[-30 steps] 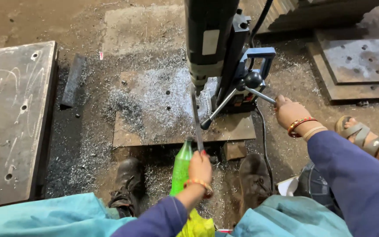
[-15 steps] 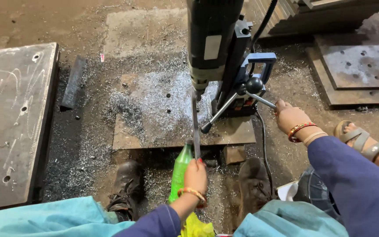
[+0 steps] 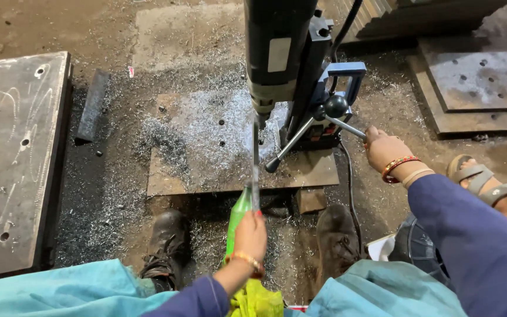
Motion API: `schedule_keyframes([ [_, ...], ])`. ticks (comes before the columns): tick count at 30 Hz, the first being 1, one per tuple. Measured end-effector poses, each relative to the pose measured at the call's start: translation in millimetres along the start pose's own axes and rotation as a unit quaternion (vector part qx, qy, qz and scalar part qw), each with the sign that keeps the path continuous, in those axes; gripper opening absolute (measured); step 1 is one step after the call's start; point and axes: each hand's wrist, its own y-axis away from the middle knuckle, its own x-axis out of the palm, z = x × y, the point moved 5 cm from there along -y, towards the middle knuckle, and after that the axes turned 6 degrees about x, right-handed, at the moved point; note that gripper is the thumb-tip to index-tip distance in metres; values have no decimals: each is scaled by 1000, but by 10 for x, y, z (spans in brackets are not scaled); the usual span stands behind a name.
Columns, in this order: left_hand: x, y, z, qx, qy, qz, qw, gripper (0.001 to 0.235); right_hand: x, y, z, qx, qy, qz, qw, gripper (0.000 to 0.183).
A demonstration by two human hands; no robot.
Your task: The person uses a magnetic drill to make holes in a metal plate, applying liquid from a bottle onto the drill bit and clearing metal shavings with a metal rod and a brush. The person then picks up the drill and moves it to another location on the floor.
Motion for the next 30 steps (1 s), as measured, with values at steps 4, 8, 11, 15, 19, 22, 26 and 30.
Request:
schedule_keyframes([
  [4, -90, -422, 224, 10, -114, 66, 991, 38, -13, 19, 33, -23, -21, -24, 999, 26],
  [8, -727, -22, 83, 22, -190, 112, 975, 34, 38, -2, -18, -10, -11, -13, 1000, 25],
  [11, -1323, 416, -308, 75, -295, 159, 939, 25, 48, -28, -15, -21, -7, -21, 1000, 25],
  [15, -1509, 378, -809, 121, -336, 149, 922, 23, 50, -31, -24, -12, -8, -12, 1000, 22],
  [19, -1256, -206, -1017, 159, -358, 109, 913, 22, 10, 5, 9, -8, -14, 4, 1000, 23],
  [22, -1130, -409, -744, 100, -345, 100, 928, 27, -21, 20, 24, -2, -12, 0, 1000, 24],
  [26, -1282, -602, -38, 31, -280, 9, 959, 30, -6, 35, -7, -10, -7, -1, 1000, 24],
  [30, -1546, -611, 533, -44, -196, -91, 975, 34, 8, 5, -27, -3, -21, -4, 1000, 22],
])
